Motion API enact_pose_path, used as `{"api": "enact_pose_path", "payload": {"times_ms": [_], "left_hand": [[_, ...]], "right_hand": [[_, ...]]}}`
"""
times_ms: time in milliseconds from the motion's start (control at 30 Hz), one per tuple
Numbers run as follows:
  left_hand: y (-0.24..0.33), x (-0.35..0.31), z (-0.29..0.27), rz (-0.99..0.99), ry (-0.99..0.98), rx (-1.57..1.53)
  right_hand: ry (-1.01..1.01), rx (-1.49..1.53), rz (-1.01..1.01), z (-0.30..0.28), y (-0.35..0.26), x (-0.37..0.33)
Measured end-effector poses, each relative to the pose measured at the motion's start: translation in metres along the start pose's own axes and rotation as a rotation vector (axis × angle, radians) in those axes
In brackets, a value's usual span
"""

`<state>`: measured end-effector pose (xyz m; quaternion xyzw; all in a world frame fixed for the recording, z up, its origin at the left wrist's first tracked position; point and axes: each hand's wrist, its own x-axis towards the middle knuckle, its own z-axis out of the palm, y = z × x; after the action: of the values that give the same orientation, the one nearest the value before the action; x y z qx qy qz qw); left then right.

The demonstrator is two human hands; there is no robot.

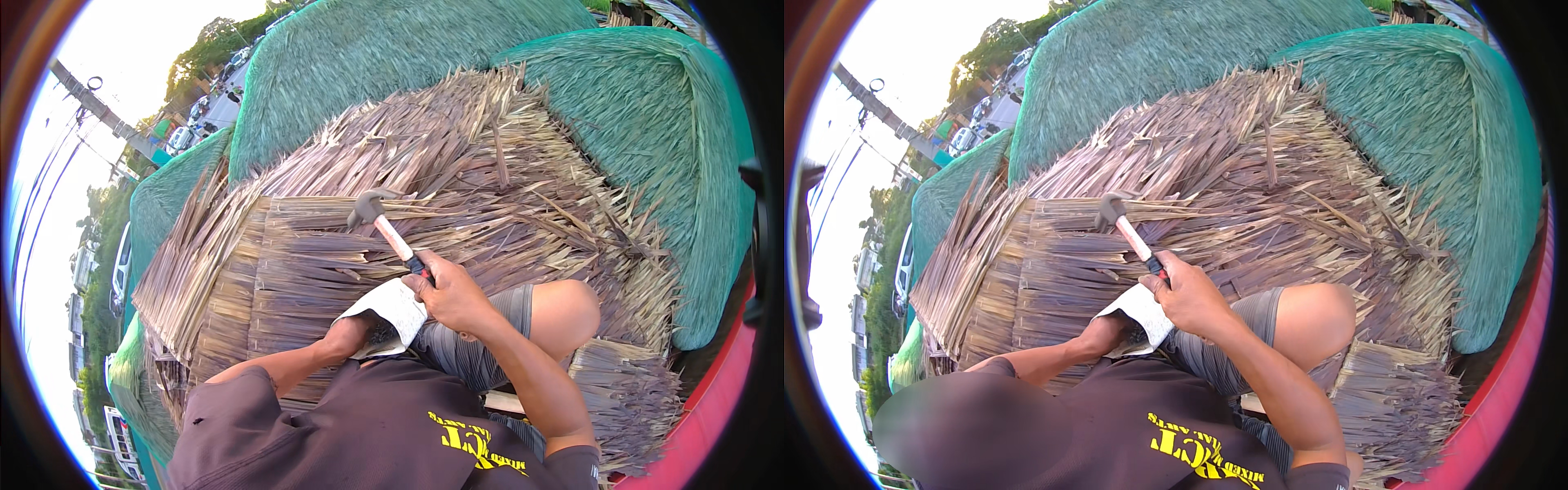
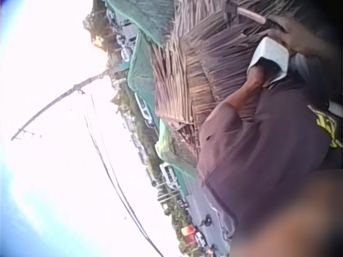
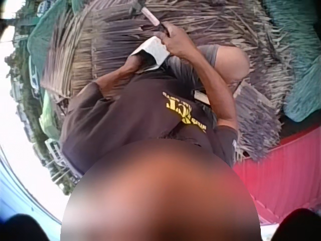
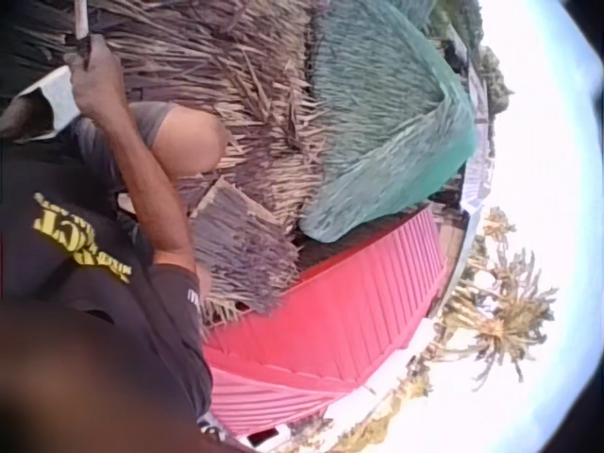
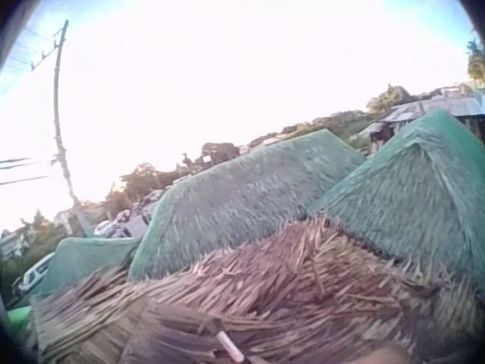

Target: The person installs thatched roof tiles on a roof structure. They repeatedly pick up tiles, position them over wooden beams, and hammer nails to secure them in place.

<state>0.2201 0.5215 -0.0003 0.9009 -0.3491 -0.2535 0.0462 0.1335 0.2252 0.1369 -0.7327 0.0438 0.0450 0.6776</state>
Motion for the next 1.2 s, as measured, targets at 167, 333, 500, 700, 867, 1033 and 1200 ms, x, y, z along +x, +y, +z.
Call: {"api": "enact_pose_path", "payload": {"times_ms": [167,333,500,700,867,1033,1200], "left_hand": [[0.032,-0.024,-0.046,0.144,-0.016,-0.043],[0.068,-0.046,-0.101,0.258,0.255,-0.361],[0.121,-0.026,-0.123,0.162,0.536,-0.881],[0.142,-0.013,-0.141,0.485,0.545,-0.364],[0.148,-0.017,-0.138,0.275,0.501,-0.625],[0.091,0.006,-0.153,0.094,0.782,-0.761],[-0.073,0.008,-0.174,-0.393,0.979,-0.486]], "right_hand": [[0.033,0.448,0.107,0.010,0.017,0.006],[0.140,0.907,0.182,0.038,0.033,0.013],[0.178,1.398,0.357,0.054,0.045,0.021],[0.006,1.788,0.083,0.055,0.049,0.022],[-0.015,1.852,0.062,0.051,0.048,0.019],[0.146,1.688,0.218,0.042,0.036,0.019],[0.028,1.569,0.245,0.020,0.014,0.007]]}}
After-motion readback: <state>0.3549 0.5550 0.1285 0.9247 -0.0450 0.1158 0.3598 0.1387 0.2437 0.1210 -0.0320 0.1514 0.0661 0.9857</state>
